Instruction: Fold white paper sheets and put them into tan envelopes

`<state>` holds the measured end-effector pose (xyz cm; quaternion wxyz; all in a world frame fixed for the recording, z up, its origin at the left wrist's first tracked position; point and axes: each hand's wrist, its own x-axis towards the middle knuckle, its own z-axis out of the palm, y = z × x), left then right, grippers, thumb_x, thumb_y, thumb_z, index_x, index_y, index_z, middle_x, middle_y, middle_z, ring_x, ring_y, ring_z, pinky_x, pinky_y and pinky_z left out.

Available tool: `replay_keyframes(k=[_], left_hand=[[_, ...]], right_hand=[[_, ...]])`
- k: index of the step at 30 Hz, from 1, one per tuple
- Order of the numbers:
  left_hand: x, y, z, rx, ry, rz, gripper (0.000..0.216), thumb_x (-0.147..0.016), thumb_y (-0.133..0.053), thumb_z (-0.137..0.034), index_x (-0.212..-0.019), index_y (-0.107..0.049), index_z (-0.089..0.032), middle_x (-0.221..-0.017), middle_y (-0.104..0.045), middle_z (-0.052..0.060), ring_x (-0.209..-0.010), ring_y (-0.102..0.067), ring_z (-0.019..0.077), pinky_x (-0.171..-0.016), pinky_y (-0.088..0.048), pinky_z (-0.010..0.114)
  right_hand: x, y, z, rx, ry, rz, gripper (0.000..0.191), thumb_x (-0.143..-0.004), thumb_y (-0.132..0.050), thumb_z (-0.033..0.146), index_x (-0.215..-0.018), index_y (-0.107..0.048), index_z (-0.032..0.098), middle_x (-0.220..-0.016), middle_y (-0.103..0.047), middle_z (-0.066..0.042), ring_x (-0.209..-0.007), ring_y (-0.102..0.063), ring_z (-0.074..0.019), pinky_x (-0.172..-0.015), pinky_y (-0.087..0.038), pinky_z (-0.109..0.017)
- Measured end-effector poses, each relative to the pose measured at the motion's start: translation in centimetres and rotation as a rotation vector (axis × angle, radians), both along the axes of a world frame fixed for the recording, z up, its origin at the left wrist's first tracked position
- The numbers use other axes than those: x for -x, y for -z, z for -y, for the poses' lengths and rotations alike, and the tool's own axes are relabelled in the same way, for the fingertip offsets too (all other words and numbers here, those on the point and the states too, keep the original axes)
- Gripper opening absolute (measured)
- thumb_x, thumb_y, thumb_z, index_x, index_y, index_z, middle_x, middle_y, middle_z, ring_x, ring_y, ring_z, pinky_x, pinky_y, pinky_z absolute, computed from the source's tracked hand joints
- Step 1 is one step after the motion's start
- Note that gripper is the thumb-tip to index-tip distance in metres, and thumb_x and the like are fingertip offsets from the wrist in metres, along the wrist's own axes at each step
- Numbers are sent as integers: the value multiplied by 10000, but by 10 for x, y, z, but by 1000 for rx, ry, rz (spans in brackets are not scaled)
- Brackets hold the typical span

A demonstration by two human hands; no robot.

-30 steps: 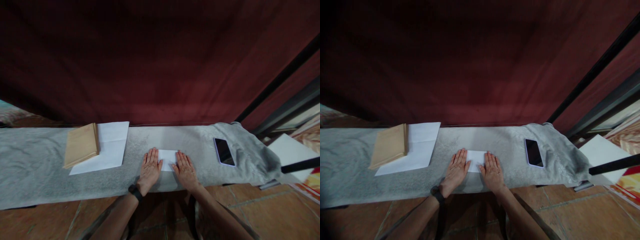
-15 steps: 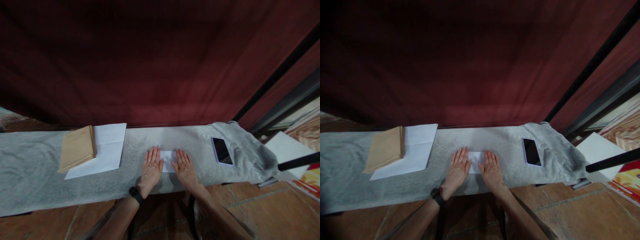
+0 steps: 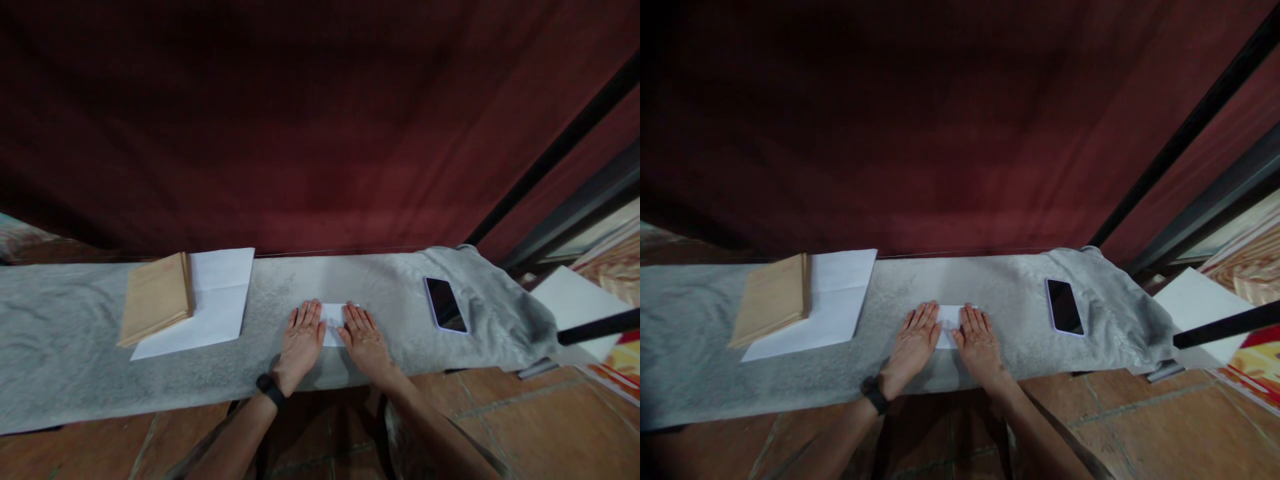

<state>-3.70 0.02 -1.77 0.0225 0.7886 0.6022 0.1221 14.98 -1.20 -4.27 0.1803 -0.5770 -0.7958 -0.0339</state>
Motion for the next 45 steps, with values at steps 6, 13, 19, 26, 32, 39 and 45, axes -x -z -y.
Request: replay_keyframes(k=[6,13,19,26,32,39,45], left_hand=[[7,-14,-15,4,-58,126,451,-963,-386,-192,-1377,-561,-153,-1351,-632,124,-1237,-565,260,-1082,-430,423],[13,-11,-32,220,-149,854,72,-724,-623,-155,-731,-662,-215,-810,-644,25,-862,-605,209,-907,-487,374],[18,-19,-24,299,-234,1116,152,-755,-577,-355,-746,-597,-205,-612,-541,-43,-550,-523,136,-534,-419,240],[2,-45,-15,457,-222,1628,280,-736,-701,-451,-825,-592,-208,-762,-647,-10,-735,-649,168,-655,-509,266],[8,-38,-21,454,-298,1621,515,-827,-628,-605,-1150,-614,-204,-1287,-651,122,-1165,-632,266,-865,-545,357],[20,-26,-23,505,-267,1536,707,-672,-817,-419,-1295,-583,-182,-928,-708,38,-790,-680,185,-708,-518,298],[31,-15,-42,218,-231,1131,481,-685,-744,-206,-1160,-670,-215,-841,-651,-22,-653,-600,127,-630,-502,253]], right_hand=[[4,0,1,41,18,14,571,-1056,-357,425,-1520,-418,97,-1548,-441,-158,-1452,-402,-279,-1191,-313,-477],[5,-4,0,46,9,-1,537,-1047,-384,377,-1488,-462,81,-1534,-465,-167,-1437,-424,-285,-1187,-328,-479],[20,-28,13,66,-136,-115,650,-1020,-423,427,-1583,-282,133,-1553,-449,-149,-1439,-424,-261,-1170,-385,-476],[35,-52,22,53,-127,-309,558,-980,-412,262,-1524,-421,137,-1511,-513,-124,-1367,-509,-236,-1164,-400,-409],[11,-78,-1,243,-8,-1012,508,-1031,-342,483,-1324,-632,186,-1159,-746,-100,-1021,-711,-252,-867,-578,-370],[-3,-53,-12,436,103,-1247,437,-933,-487,515,-1086,-707,171,-898,-766,-97,-755,-711,-244,-615,-565,-328],[-16,-24,-14,453,111,-797,275,-895,-510,341,-1043,-698,205,-826,-736,-24,-710,-685,-186,-622,-526,-278]])
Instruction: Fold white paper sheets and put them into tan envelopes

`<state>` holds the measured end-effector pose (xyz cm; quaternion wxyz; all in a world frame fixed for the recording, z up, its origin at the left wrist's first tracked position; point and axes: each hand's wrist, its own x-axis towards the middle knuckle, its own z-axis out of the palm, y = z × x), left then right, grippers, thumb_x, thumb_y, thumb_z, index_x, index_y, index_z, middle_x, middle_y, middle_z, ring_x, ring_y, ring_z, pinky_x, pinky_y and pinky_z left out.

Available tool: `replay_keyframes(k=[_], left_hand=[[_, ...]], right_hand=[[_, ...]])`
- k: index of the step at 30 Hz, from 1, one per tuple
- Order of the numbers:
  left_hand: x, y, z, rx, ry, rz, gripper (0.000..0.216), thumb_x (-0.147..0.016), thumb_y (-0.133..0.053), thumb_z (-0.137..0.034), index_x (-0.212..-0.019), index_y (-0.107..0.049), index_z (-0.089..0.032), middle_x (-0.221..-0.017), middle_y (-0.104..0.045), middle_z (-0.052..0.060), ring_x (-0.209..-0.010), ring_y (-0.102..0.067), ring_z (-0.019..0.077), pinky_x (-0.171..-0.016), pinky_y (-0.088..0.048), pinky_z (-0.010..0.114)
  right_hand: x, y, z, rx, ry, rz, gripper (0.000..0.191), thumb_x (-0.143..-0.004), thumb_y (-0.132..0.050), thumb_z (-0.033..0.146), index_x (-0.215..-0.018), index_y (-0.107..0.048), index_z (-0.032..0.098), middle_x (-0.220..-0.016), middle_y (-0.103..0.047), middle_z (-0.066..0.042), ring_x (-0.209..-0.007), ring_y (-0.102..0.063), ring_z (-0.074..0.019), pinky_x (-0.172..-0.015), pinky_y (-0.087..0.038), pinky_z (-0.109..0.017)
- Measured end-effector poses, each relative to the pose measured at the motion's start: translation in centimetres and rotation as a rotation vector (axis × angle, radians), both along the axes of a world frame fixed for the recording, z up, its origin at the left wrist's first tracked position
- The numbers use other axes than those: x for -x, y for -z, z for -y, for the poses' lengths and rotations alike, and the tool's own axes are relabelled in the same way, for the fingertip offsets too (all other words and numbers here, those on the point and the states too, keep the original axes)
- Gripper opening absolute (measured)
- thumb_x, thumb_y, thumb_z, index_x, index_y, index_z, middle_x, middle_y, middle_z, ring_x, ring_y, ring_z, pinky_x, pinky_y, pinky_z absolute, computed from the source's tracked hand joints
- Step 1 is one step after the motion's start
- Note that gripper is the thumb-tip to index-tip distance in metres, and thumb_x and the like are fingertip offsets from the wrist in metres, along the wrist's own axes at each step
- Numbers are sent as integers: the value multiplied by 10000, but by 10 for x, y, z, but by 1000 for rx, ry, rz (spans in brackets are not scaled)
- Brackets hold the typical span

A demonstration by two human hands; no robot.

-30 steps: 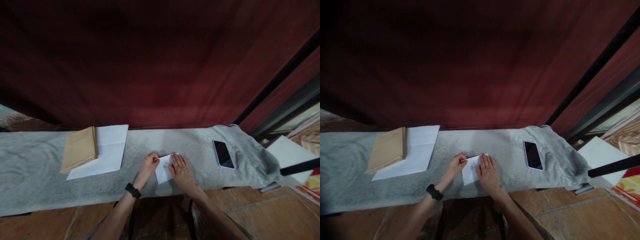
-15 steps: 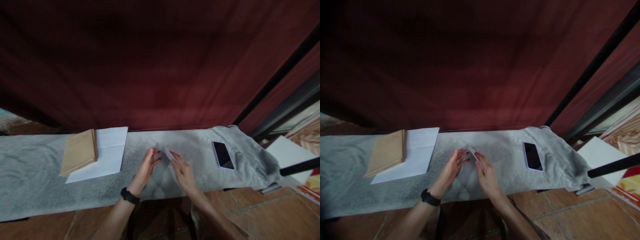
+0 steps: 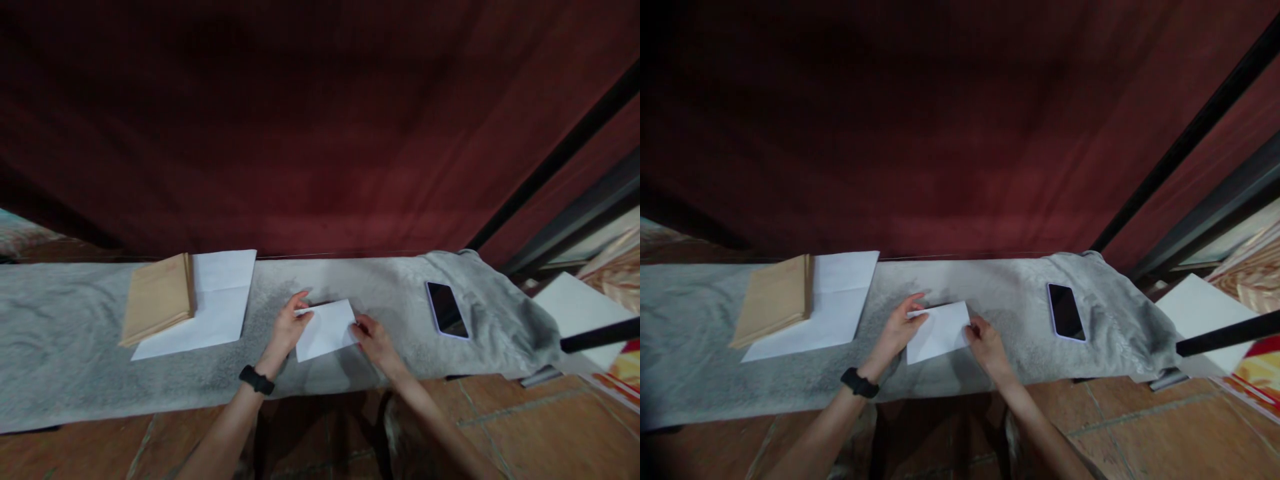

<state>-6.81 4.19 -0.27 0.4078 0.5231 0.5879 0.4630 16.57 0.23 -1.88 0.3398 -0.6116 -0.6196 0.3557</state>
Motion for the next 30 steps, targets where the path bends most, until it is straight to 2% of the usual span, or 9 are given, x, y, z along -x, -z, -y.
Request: replay_keyframes(k=[3,5,8,12,15,17,20,24,30], left_hand=[[-2,7,-3,-125,39,-279,473,-743,-663,-96,-1195,-661,-235,-994,-674,16,-850,-658,172,-806,-559,317],[-5,11,-1,-192,81,-440,486,-765,-635,-54,-1219,-649,-226,-1121,-666,52,-1016,-658,206,-941,-546,365],[-11,14,6,-259,115,-655,473,-814,-569,-28,-1252,-630,-198,-1295,-617,104,-1182,-615,239,-1043,-508,407],[-23,16,20,-358,142,-932,381,-934,-477,-107,-1280,-618,-180,-1450,-544,144,-1351,-508,292,-1144,-405,521],[-36,18,33,-395,293,-1023,368,-1010,-440,-252,-1337,-583,-164,-1528,-484,145,-1429,-432,285,-1189,-349,526],[-44,21,40,-372,375,-1050,432,-1030,-416,-336,-1401,-530,-144,-1550,-460,148,-1447,-410,277,-1196,-343,520],[-49,25,46,-353,406,-1092,507,-1044,-364,-376,-1473,-449,-120,-1569,-432,145,-1480,-356,268,-1222,-294,517],[-47,31,47,-370,415,-1141,523,-1040,-299,-298,-1518,-384,-104,-1587,-405,135,-1510,-292,235,-1241,-256,473],[-36,35,51,-360,391,-1192,560,-1000,-326,-245,-1538,-337,-88,-1613,-358,131,-1517,-272,218,-1247,-240,435]], right_hand=[[1,1,6,10,-31,219,314,-890,-541,262,-1173,-661,200,-966,-755,-59,-867,-718,-209,-772,-527,-299],[3,-2,10,53,-67,362,391,-918,-529,252,-1296,-600,181,-989,-761,-73,-914,-726,-222,-808,-522,-305],[6,-9,15,110,-108,507,468,-954,-503,255,-1415,-511,173,-1008,-770,-74,-943,-734,-228,-825,-519,-302],[7,-14,19,121,-114,640,506,-975,-494,272,-1468,-468,167,-1061,-768,-93,-988,-730,-240,-857,-519,-316],[7,-16,21,99,-96,734,491,-988,-493,312,-1458,-495,171,-1078,-763,-114,-977,-731,-260,-855,-528,-345],[9,-17,19,36,-78,760,444,-1004,-455,315,-1414,-545,171,-1123,-751,-124,-994,-724,-263,-862,-530,-353],[17,-15,15,-164,-110,751,446,-1037,-368,336,-1386,-578,154,-1290,-685,-144,-1143,-663,-260,-971,-500,-369],[32,3,15,-405,-219,728,526,-1069,-262,357,-1513,-432,133,-1516,-509,-131,-1400,-466,-238,-1141,-386,-426],[31,30,25,-509,-207,825,536,-1071,-304,371,-1536,-390,119,-1560,-439,-131,-1456,-394,-249,-1197,-302,-454]])
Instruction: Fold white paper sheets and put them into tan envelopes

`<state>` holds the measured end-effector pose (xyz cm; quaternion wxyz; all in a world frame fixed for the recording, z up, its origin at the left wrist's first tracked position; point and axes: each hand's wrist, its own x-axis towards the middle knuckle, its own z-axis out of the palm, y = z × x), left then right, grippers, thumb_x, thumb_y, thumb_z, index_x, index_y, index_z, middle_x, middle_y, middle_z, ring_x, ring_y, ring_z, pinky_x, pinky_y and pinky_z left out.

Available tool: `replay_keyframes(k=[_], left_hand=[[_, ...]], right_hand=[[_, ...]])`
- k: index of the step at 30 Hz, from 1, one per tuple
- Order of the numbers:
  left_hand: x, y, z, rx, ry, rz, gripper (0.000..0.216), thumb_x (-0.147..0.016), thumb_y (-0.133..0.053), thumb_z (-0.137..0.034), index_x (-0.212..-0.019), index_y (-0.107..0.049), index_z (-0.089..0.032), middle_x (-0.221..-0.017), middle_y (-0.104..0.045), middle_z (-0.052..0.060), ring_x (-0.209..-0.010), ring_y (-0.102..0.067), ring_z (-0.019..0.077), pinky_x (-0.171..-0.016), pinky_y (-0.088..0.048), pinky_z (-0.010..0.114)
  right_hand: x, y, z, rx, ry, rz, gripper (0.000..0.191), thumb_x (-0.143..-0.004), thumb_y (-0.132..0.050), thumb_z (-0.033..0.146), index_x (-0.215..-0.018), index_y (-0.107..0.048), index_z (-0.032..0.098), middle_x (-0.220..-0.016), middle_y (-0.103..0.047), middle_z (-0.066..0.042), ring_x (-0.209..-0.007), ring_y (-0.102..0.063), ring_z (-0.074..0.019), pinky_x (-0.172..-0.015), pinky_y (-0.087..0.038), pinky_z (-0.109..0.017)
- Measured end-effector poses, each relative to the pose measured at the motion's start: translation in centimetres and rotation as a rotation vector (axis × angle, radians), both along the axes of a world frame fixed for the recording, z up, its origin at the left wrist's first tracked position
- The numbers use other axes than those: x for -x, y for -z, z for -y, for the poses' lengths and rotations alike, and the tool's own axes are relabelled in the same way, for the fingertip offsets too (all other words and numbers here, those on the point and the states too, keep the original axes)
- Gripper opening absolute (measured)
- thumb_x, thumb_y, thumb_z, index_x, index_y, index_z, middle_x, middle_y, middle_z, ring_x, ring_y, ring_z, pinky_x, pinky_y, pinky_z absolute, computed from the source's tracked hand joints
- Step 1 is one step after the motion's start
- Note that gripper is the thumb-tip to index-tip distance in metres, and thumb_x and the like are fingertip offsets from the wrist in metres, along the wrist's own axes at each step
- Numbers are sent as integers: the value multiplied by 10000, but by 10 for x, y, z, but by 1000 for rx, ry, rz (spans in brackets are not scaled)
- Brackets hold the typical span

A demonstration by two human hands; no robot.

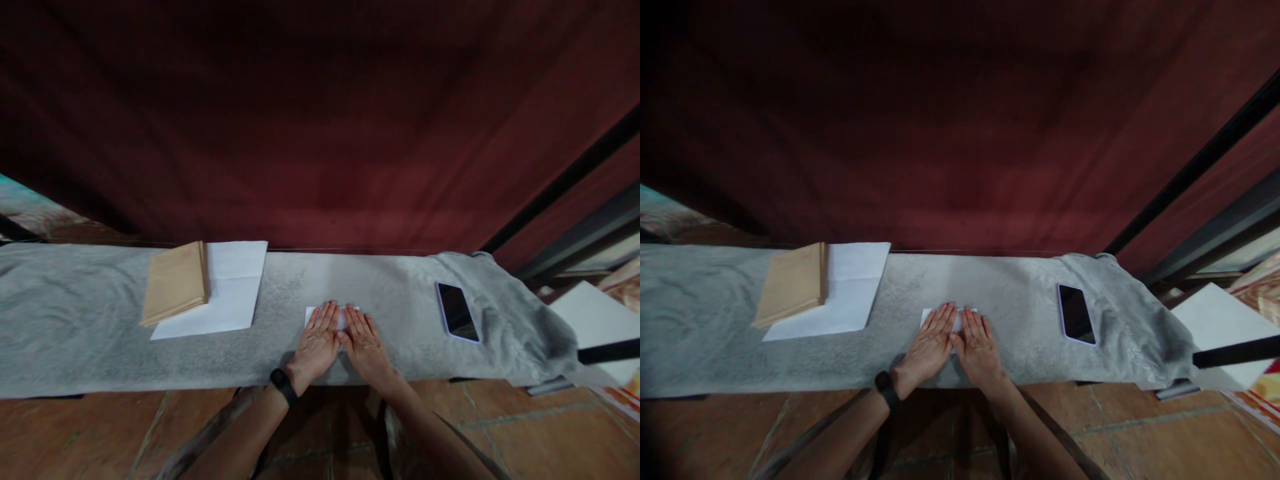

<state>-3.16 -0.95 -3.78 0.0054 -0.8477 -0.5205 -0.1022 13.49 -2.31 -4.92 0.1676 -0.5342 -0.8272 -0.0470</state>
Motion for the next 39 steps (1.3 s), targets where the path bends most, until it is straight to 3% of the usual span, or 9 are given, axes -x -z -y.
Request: replay_keyframes(k=[8,14,18,25,29,35,39], left_hand=[[26,-1,6,-60,-126,-9,595,-1046,-279,-407,-1528,-351,-64,-1615,-335,155,-1522,-258,237,-1242,-247,440],[35,-1,8,-56,-206,-26,604,-1043,-271,-411,-1536,-340,-70,-1614,-331,160,-1521,-256,247,-1246,-235,464],[27,-5,10,-77,-241,-12,591,-1040,-280,-375,-1526,-347,-45,-1602,-343,189,-1515,-270,270,-1243,-237,495],[-4,-2,24,-65,-21,70,540,-1043,-312,-354,-1527,-364,-121,-1585,-408,138,-1489,-337,220,-1218,-324,438],[-4,2,30,-69,-84,48,554,-1043,-322,-386,-1518,-374,-105,-1580,-410,158,-1489,-339,232,-1219,-316,448],[5,-8,35,-58,-162,14,549,-1036,-319,-373,-1498,-407,-89,-1565,-427,177,-1472,-372,249,-1189,-356,454],[-4,-14,34,-57,-201,-16,511,-1021,-326,-304,-1470,-450,-94,-1531,-477,175,-1443,-420,263,-1159,-383,467]], right_hand=[[-16,3,0,-49,44,56,594,-1068,-315,411,-1565,-313,87,-1577,-396,-165,-1435,-424,-276,-1194,-301,-478],[-18,5,2,-67,65,58,600,-1067,-327,428,-1555,-335,81,-1573,-402,-167,-1424,-437,-277,-1191,-296,-470],[-15,3,2,-50,87,38,583,-1069,-317,422,-1540,-370,83,-1577,-397,-161,-1419,-440,-284,-1190,-289,-471],[-13,2,2,56,102,16,533,-1066,-300,337,-1539,-380,105,-1593,-365,-156,-1460,-381,-279,-1196,-274,-495],[-15,0,1,90,96,-3,533,-1049,-312,316,-1532,-400,109,-1590,-371,-151,-1453,-395,-279,-1195,-286,-490],[-14,-8,-3,139,167,-41,536,-1043,-289,323,-1486,-472,85,-1552,-444,-155,-1425,-432,-298,-1194,-270,-506],[-2,-12,-1,143,47,-111,572,-1060,-227,361,-1521,-412,78,-1585,-389,-149,-1472,-362,-258,-1209,-263,-466]])
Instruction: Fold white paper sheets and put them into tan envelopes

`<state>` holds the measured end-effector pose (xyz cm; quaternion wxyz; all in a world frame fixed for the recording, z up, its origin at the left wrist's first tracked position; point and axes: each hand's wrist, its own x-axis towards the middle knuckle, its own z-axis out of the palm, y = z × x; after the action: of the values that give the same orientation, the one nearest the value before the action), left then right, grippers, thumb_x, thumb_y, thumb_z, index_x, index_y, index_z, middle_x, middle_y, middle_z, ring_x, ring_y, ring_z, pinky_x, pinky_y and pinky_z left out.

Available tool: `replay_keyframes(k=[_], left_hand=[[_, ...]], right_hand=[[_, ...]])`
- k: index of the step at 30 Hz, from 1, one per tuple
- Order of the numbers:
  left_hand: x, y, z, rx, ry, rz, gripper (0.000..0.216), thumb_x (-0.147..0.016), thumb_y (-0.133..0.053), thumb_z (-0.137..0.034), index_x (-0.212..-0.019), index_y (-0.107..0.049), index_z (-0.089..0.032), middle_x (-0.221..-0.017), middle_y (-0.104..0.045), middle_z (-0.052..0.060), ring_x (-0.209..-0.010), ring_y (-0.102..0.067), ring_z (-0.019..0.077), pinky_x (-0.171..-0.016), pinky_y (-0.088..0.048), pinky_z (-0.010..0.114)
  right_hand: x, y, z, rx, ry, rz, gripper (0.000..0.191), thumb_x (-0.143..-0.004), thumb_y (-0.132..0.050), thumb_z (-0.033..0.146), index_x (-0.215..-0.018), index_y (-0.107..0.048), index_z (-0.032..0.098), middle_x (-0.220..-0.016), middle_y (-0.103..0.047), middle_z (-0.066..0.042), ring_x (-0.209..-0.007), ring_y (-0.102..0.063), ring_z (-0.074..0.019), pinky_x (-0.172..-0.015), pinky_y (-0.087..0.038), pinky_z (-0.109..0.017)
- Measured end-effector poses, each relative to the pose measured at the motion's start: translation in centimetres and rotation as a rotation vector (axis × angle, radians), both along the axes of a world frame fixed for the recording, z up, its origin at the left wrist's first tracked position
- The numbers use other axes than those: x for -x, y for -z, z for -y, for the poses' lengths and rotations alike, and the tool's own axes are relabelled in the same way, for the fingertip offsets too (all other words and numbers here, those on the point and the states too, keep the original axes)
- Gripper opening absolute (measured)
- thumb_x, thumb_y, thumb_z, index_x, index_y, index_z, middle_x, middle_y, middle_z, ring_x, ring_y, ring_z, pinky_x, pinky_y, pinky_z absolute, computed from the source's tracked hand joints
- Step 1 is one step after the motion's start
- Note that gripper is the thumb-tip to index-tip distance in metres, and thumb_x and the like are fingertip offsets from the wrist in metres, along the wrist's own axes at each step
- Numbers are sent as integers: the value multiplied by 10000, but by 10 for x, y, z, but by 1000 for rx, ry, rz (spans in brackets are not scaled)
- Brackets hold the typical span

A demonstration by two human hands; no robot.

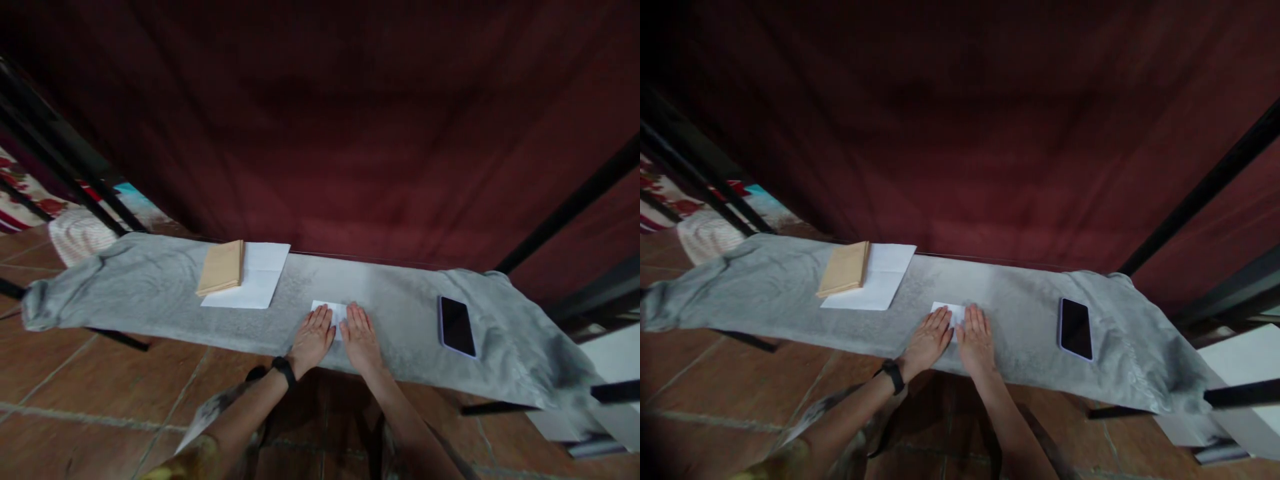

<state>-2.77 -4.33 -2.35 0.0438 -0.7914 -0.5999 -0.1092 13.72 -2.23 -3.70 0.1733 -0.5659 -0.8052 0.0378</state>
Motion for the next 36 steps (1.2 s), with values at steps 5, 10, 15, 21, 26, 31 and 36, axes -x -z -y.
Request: replay_keyframes(k=[5,10,15,21,26,31,36], left_hand=[[-8,-2,-1,58,-7,-48,519,-993,-348,-225,-1490,-431,-100,-1581,-406,169,-1470,-374,267,-1174,-353,446],[-4,1,2,35,-15,-33,539,-1017,-321,-299,-1500,-397,-71,-1588,-386,181,-1480,-355,257,-1192,-324,441],[0,2,0,-4,-25,-37,587,-1023,-317,-381,-1514,-370,-64,-1559,-425,200,-1475,-363,280,-1210,-275,503],[3,1,-7,9,160,-49,520,-1025,-348,-330,-1522,-392,-181,-1611,-372,109,-1500,-315,246,-1240,-200,498],[5,7,-9,53,179,28,520,-1023,-354,-342,-1523,-399,-204,-1609,-381,91,-1498,-315,245,-1239,-204,503],[1,6,-9,29,203,56,525,-1022,-339,-320,-1510,-416,-141,-1581,-417,137,-1485,-338,268,-1239,-184,508],[-2,5,-9,29,219,46,561,-1008,-368,-328,-1511,-402,-83,-1554,-440,186,-1481,-340,307,-1231,-188,523]], right_hand=[[9,2,7,73,-98,10,598,-1068,-213,423,-1540,-375,93,-1605,-341,-137,-1489,-334,-248,-1223,-248,-471],[-4,12,8,4,-47,49,595,-1064,-254,417,-1529,-391,72,-1596,-346,-158,-1472,-367,-274,-1213,-258,-485],[-18,21,8,-113,-40,59,568,-1059,-293,384,-1519,-413,73,-1574,-397,-158,-1439,-418,-280,-1203,-277,-473],[-25,26,9,-148,-75,96,573,-1059,-282,396,-1528,-404,91,-1577,-396,-150,-1451,-398,-276,-1199,-288,-471],[-28,23,2,-44,-51,124,555,-1054,-227,356,-1488,-476,115,-1556,-446,-129,-1455,-394,-259,-1191,-302,-488],[-8,8,-9,15,-63,77,589,-1059,-173,352,-1460,-501,72,-1537,-468,-159,-1459,-390,-260,-1182,-335,-490],[15,7,-12,85,-130,18,595,-1067,-122,368,-1513,-432,127,-1535,-483,-129,-1441,-420,-202,-1173,-372,-445]])
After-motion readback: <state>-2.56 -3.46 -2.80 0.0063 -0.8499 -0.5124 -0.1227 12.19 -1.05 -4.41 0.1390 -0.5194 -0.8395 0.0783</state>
